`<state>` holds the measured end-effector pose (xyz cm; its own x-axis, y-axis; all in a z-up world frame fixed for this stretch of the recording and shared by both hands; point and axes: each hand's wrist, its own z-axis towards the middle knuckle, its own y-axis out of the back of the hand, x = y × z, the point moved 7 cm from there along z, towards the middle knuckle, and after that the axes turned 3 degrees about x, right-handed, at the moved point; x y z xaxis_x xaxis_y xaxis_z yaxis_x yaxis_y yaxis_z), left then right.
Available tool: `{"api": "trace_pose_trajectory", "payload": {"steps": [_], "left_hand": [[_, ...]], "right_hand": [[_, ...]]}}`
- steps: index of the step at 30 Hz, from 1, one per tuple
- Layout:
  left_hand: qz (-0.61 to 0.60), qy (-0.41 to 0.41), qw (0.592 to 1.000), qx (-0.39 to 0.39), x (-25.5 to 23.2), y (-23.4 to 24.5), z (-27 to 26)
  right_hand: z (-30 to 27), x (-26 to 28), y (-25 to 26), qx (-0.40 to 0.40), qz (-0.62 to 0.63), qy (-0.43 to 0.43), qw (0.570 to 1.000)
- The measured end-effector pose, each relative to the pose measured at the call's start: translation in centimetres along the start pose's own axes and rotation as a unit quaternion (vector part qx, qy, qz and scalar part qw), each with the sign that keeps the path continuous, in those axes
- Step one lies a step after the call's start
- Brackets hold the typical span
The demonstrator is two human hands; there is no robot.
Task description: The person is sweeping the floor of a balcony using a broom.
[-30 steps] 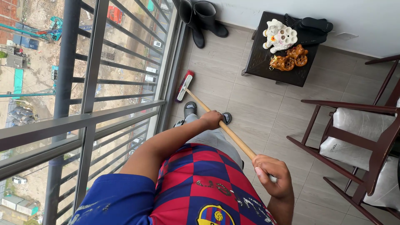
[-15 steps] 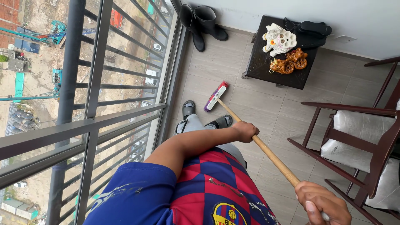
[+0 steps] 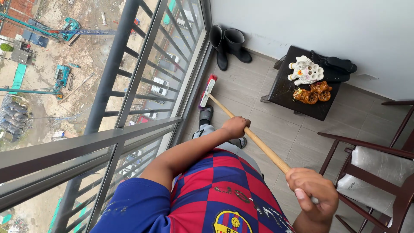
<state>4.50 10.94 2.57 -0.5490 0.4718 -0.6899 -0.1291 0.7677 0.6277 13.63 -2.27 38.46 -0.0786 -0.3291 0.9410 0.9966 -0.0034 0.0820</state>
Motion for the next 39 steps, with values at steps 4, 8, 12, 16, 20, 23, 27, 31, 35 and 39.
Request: {"api": "trace_pose_trajectory", "payload": {"steps": [4,8,12,16,20,23,27,31,35,39], "left_hand": [[-0.009,0.03,0.999,-0.008,8.4,-0.3,2.3],[0.024,-0.001,0.998,0.054,10.5,-1.5,4.5],[0.048,-0.017,0.988,0.148,8.4,-1.5,5.4],[0.027,-0.034,0.982,0.186,7.0,-1.0,5.0],[0.0,-0.072,0.98,0.187,6.6,-0.6,4.6],[-0.02,-0.062,0.982,0.179,7.4,1.6,4.0],[-0.03,-0.047,0.986,0.156,8.2,5.7,2.5],[-0.03,-0.023,0.994,0.103,11.6,7.0,4.3],[0.032,-0.017,0.997,0.073,13.6,3.8,8.2],[0.028,-0.014,0.992,0.123,10.5,0.3,10.9]], "right_hand": [[1.7,-5.9,-2.7,0.008,0.003,-0.068,0.998],[3.1,-7.2,-4.2,-0.021,-0.032,-0.11,0.993],[1.8,-7.0,-3.7,-0.085,-0.079,-0.183,0.976],[3.8,-4.7,-5.0,-0.107,-0.159,-0.224,0.956],[5.0,-4.0,-6.0,-0.133,-0.168,-0.214,0.953],[6.7,-3.2,-7.0,-0.135,-0.16,-0.192,0.959],[8.6,-3.2,-7.3,-0.146,-0.123,-0.125,0.974],[10.4,-6.5,-6.6,-0.079,-0.092,-0.102,0.987],[7.8,-10.4,-5.0,-0.032,-0.036,-0.155,0.987],[5.6,-8.7,-1.9,-0.11,-0.087,-0.154,0.978]]}}
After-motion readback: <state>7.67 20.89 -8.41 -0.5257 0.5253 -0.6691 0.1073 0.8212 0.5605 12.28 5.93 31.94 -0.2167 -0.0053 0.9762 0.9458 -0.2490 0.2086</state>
